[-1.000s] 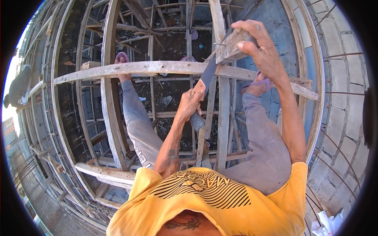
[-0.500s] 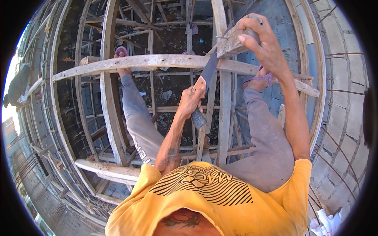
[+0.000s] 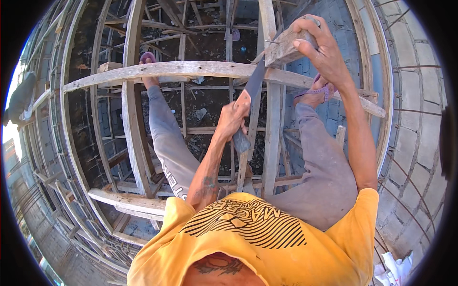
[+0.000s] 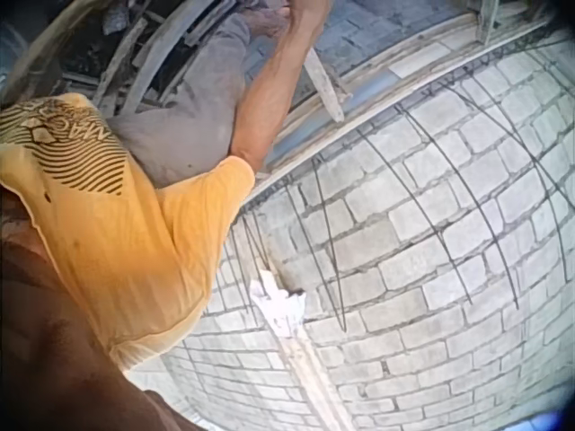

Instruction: Sawing a piece of wood while sitting on a construction frame.

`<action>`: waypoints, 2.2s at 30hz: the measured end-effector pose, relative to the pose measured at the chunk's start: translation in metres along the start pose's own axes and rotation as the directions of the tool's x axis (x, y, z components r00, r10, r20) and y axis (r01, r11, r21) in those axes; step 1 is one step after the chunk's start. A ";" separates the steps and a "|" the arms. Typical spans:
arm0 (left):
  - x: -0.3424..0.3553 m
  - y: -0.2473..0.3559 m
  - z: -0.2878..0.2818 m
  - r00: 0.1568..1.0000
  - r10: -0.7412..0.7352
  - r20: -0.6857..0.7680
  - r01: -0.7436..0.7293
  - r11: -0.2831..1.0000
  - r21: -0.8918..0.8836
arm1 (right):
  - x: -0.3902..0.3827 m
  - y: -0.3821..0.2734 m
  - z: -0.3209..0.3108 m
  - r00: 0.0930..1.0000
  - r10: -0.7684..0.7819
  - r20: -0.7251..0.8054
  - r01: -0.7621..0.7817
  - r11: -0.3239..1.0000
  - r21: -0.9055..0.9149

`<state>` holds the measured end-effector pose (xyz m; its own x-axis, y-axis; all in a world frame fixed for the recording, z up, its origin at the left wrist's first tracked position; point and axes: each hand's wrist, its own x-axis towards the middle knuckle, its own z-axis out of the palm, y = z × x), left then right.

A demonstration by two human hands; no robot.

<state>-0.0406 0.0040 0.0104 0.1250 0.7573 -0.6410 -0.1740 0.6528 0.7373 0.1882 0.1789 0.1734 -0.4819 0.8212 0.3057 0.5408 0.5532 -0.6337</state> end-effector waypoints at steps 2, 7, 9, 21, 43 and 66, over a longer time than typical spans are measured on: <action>-0.041 -0.021 -0.012 0.998 -0.064 -0.016 0.065 0.998 0.020 | -0.005 0.006 -0.005 0.999 -0.031 -0.032 0.029 0.999 -0.032; -0.073 -0.021 -0.034 0.997 -0.064 -0.040 0.066 0.996 0.061 | -0.002 -0.002 -0.001 0.999 -0.036 -0.027 0.035 0.999 -0.035; -0.007 0.002 -0.004 1.000 -0.025 0.001 0.025 1.000 -0.008 | 0.003 0.003 0.003 0.995 -0.092 -0.040 0.091 0.995 -0.033; -0.076 -0.019 -0.022 0.993 -0.116 -0.032 0.118 0.989 0.089 | -0.007 0.005 -0.006 0.996 -0.079 -0.049 0.069 0.981 -0.179; 0.031 -0.003 0.023 0.997 0.050 -0.051 -0.053 0.997 -0.062 | 0.004 0.004 0.007 1.000 -0.020 0.014 0.021 1.000 -0.012; -0.075 -0.031 -0.001 0.993 -0.102 -0.058 0.102 0.995 0.002 | 0.000 0.004 -0.006 1.000 -0.007 0.019 0.008 0.998 -0.067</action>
<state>-0.0455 -0.0731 0.0356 0.0855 0.6845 -0.7240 -0.1581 0.7268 0.6685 0.1946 0.1822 0.1754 -0.4984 0.8146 0.2967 0.5817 0.5680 -0.5823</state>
